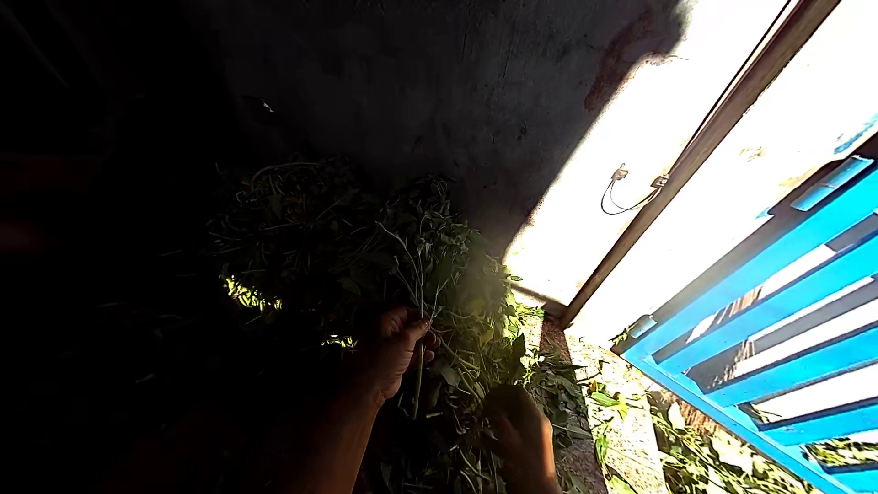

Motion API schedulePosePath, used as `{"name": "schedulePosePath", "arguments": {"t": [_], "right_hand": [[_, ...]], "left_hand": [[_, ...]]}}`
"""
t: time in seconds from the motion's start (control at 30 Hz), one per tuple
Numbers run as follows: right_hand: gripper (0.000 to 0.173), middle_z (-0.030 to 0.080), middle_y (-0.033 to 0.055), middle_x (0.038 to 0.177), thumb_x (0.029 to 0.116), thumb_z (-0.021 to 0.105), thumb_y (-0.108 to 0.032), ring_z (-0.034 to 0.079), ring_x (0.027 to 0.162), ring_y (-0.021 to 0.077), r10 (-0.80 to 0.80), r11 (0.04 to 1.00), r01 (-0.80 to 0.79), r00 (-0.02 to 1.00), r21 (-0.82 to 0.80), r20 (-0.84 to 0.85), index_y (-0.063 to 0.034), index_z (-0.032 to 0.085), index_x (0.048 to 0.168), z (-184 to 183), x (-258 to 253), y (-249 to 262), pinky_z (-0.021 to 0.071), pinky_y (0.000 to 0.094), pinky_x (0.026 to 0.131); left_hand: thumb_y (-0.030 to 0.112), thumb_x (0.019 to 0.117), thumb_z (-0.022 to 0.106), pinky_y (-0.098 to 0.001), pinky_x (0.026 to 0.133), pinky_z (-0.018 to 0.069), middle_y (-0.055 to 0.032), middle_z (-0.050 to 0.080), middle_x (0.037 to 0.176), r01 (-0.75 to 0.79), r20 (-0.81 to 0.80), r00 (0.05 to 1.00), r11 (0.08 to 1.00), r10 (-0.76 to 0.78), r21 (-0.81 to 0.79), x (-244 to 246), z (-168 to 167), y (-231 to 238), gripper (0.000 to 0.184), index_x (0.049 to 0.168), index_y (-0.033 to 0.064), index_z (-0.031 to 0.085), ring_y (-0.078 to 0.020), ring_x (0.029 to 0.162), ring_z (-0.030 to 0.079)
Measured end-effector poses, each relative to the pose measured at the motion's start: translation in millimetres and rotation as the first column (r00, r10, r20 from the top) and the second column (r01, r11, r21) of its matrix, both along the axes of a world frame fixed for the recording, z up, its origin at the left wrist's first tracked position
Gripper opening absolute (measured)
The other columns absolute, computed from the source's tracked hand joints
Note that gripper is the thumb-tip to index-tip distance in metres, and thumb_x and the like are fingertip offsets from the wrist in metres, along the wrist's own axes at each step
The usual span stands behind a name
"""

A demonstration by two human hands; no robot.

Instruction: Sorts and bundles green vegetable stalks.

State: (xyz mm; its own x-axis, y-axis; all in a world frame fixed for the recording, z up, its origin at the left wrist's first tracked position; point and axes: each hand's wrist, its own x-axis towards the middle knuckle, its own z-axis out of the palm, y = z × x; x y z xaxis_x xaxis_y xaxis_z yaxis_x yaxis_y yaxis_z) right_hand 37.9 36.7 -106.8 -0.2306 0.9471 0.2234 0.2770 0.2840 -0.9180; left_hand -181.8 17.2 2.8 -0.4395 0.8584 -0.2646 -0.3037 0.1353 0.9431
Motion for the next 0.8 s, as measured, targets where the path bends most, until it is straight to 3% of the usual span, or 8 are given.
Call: {"name": "schedulePosePath", "arguments": {"t": [0.07,0.2,0.4,0.67,0.73,0.8], "right_hand": [[0.021,0.071,0.0047,0.085,0.0904,0.063,-0.008,0.069,0.069,0.0126,0.079,0.996,-0.076,0.995,0.050,-0.065,0.0012,0.067,0.109,39,1,12,0.0604,0.0317,0.062],[0.020,0.072,0.0080,0.091,0.0920,0.062,-0.007,0.070,0.076,0.0166,0.334,0.939,-0.344,0.922,-0.022,-0.197,0.0014,0.066,0.110,88,-5,37,0.0609,0.0329,0.067],[0.016,0.071,0.0128,0.085,0.0915,0.066,-0.008,0.068,0.073,0.0196,0.361,0.913,-0.401,0.879,-0.074,-0.313,0.0008,0.067,0.105,109,-20,56,0.0584,0.0329,0.066],[0.013,0.069,0.0120,0.080,0.0893,0.067,-0.004,0.067,0.068,0.0198,0.310,0.940,-0.340,0.888,-0.030,-0.341,0.0013,0.065,0.102,105,-35,60,0.0580,0.0339,0.063],[0.019,0.072,0.0151,0.089,0.0968,0.060,-0.009,0.072,0.076,0.0235,0.201,0.970,-0.239,0.888,-0.042,-0.414,0.0020,0.064,0.112,103,-37,55,0.0629,0.0378,0.071],[0.032,0.072,0.0165,0.105,0.1080,0.045,-0.021,0.076,0.088,0.0269,-0.071,0.996,0.032,0.839,-0.081,-0.540,0.0020,0.059,0.125,98,-38,46,0.0655,0.0410,0.079]], "left_hand": [[0.007,0.1041,0.058,-0.0373,0.073,0.0632,-0.0171,0.071,0.090,0.057,-0.077,0.995,0.998,-0.056,0.012,0,-3,0,0.011,0.107,-0.0017,0.063,-0.0265,0.080,0.073],[0.005,0.1028,0.059,-0.0350,0.074,0.0626,-0.0151,0.071,0.094,0.224,-0.135,0.965,0.975,-0.223,-0.002,7,-3,-3,0.008,0.107,-0.0008,0.063,-0.0247,0.084,0.072],[0.010,0.1020,0.061,-0.0348,0.077,0.0633,-0.0093,0.071,0.100,0.473,-0.116,0.876,0.881,-0.468,0.013,8,-3,-8,0.012,0.110,0.0014,0.065,-0.0200,0.087,0.072],[0.009,0.0870,0.079,-0.0336,0.077,0.0622,-0.0064,0.071,0.090,0.544,-0.206,0.819,0.839,-0.535,-0.012,8,-5,-9,0.019,0.101,0.0019,0.068,-0.0175,0.083,0.071],[0.008,0.0879,0.078,-0.0341,0.076,0.0621,-0.0071,0.071,0.090,0.530,-0.224,0.822,0.847,-0.524,-0.041,9,-6,-9,0.017,0.100,0.0010,0.068,-0.0181,0.082,0.071],[0.007,0.0897,0.076,-0.0335,0.074,0.0622,-0.0075,0.071,0.089,0.488,-0.211,0.849,0.872,-0.484,-0.037,10,-6,-8,0.015,0.099,0.0007,0.067,-0.0182,0.081,0.071]]}}
